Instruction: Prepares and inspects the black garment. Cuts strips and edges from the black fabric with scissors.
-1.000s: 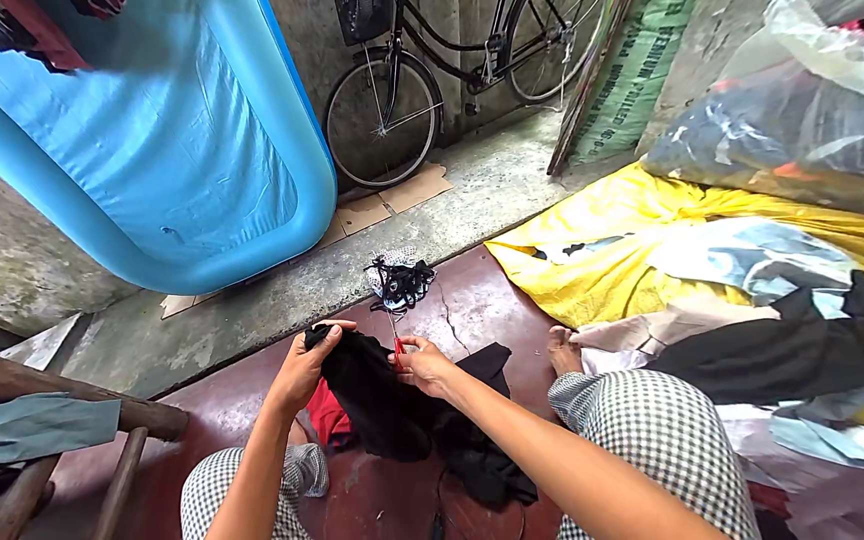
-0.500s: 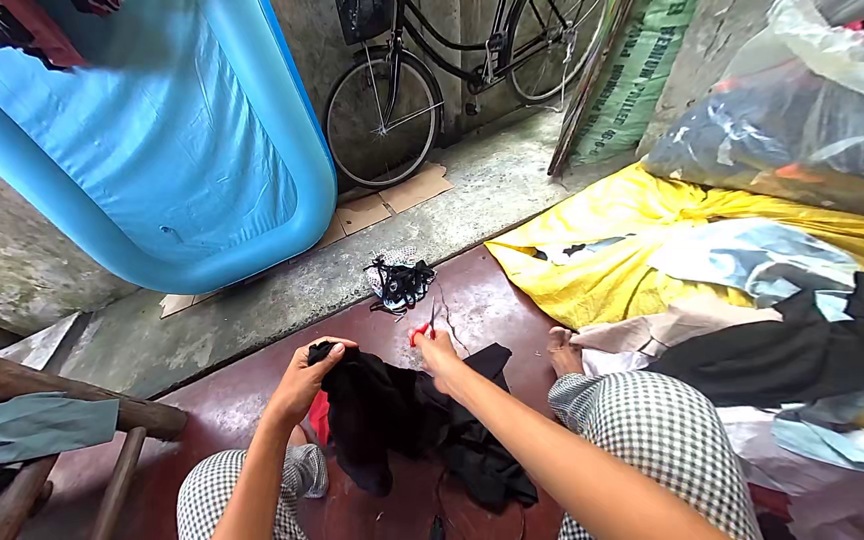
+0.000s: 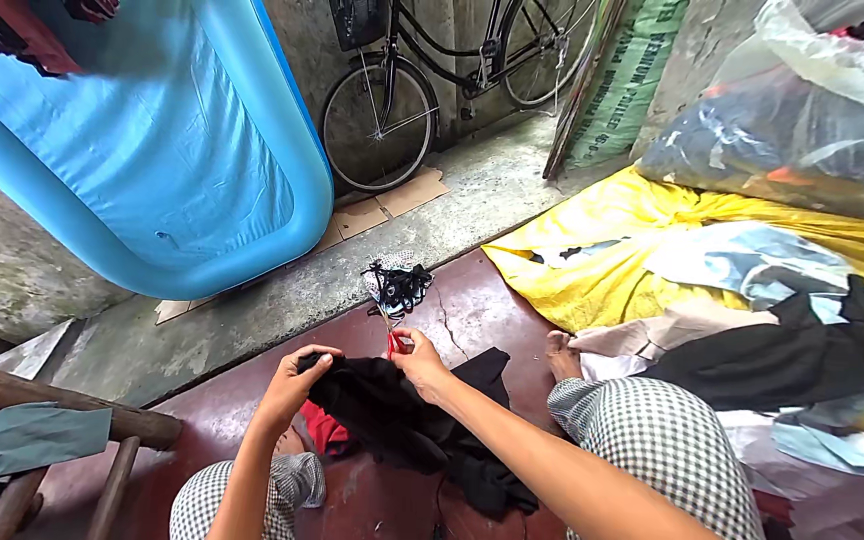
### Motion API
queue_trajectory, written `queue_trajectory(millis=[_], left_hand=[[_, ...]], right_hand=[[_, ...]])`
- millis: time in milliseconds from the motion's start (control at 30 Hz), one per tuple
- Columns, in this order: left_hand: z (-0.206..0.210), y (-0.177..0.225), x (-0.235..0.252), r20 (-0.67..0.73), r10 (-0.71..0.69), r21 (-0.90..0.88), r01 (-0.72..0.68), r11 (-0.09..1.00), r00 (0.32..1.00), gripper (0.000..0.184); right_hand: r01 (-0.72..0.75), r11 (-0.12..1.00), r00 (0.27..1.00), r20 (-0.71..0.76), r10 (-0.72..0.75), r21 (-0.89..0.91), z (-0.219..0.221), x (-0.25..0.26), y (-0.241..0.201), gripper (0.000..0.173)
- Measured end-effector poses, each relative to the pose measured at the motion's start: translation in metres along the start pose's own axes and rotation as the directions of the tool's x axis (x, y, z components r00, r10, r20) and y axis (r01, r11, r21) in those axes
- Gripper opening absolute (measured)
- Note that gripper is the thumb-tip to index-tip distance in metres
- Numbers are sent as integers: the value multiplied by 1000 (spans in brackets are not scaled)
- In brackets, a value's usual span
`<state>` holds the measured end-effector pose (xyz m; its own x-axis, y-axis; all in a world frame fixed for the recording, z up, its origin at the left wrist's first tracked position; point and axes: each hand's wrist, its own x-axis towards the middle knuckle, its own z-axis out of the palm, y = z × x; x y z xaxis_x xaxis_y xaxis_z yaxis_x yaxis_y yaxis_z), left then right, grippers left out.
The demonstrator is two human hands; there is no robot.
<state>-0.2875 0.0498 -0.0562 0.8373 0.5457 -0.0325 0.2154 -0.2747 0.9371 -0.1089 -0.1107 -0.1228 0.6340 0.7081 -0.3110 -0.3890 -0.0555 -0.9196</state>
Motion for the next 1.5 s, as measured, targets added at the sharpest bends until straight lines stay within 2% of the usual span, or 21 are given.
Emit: queue_trajectory(millis=[33,67,100,167,200,233,300,333,400,500,567,633,733,867,933,1033,1100,1200,1300,1400,1500], left_hand=[[-5,-10,3,19,-9,199,5,980,1000,20],[-7,-19,6,47,-43,358,23,934,998,30],[-5,-25,7,90,-78,433,31,901,993,48],[16,-25,7,175,-104,370,32,928,979,82],[32,-25,7,199,-75,291,14,956,977,86],[49,-26,7,208,-23,209,-22,978,978,76],[74,-29,13,167,54,114,-73,991,984,36],[81,-29,16,122,58,81,-68,994,991,23],[84,-24,22,50,34,-2,-34,999,998,11],[76,-14,23,56,49,-95,-43,995,997,22],[67,-5,22,52,91,-125,-83,989,995,26],[57,8,19,53,135,-140,-126,982,989,30],[42,34,11,41,172,-140,-165,976,984,34],[20,73,2,29,221,-134,-216,967,975,35],[4,92,-1,25,271,-109,-267,958,962,35],[-21,117,-7,-2,331,-65,-330,942,944,36],[-37,129,-11,-28,354,-28,-354,935,935,36],[-66,131,-16,-59,355,13,-355,935,933,35],[-98,114,-19,-113,338,54,-334,941,934,33],[-122,92,-20,-194,275,184,-241,953,941,27],[-139,68,-14,-201,250,222,-205,953,947,24]], right_hand=[[52,999,998,32,-52,-9,-1,-4,-10,61],[99,995,993,72,-97,-21,-1,-9,-19,64],[137,990,985,115,-132,-41,0,-14,-27,67],[219,973,959,199,-201,-72,6,-21,-34,68],[255,964,945,234,-230,-80,9,-23,-36,67],[289,952,931,260,-256,-96,13,-27,-37,65],[363,918,906,292,-308,-158,14,-31,-42,59],[400,897,895,288,-340,-186,11,-30,-44,57],[442,871,889,238,-392,-215,2,-26,-49,50],[355,914,932,154,-329,-197,-15,-19,-68,45],[274,957,957,123,-262,-94,-22,-19,-78,43],[266,964,955,141,-261,-18,-26,-18,-78,48],[308,949,929,237,-283,-72,-28,-14,-67,59],[276,955,860,473,-194,-110,-26,-10,-38,67],[300,934,831,534,-156,-194,-22,-4,-15,74],[411,819,806,579,-122,-401,-24,6,17,81],[463,714,817,565,-114,-526,-29,13,32,80],[508,596,835,525,-165,-622,-46,21,26,71],[514,513,856,444,-264,-687,-66,25,1,55],[522,450,834,325,-445,-724,-80,18,-41,52],[491,332,802,269,-533,-805,-86,13,-100,52]])
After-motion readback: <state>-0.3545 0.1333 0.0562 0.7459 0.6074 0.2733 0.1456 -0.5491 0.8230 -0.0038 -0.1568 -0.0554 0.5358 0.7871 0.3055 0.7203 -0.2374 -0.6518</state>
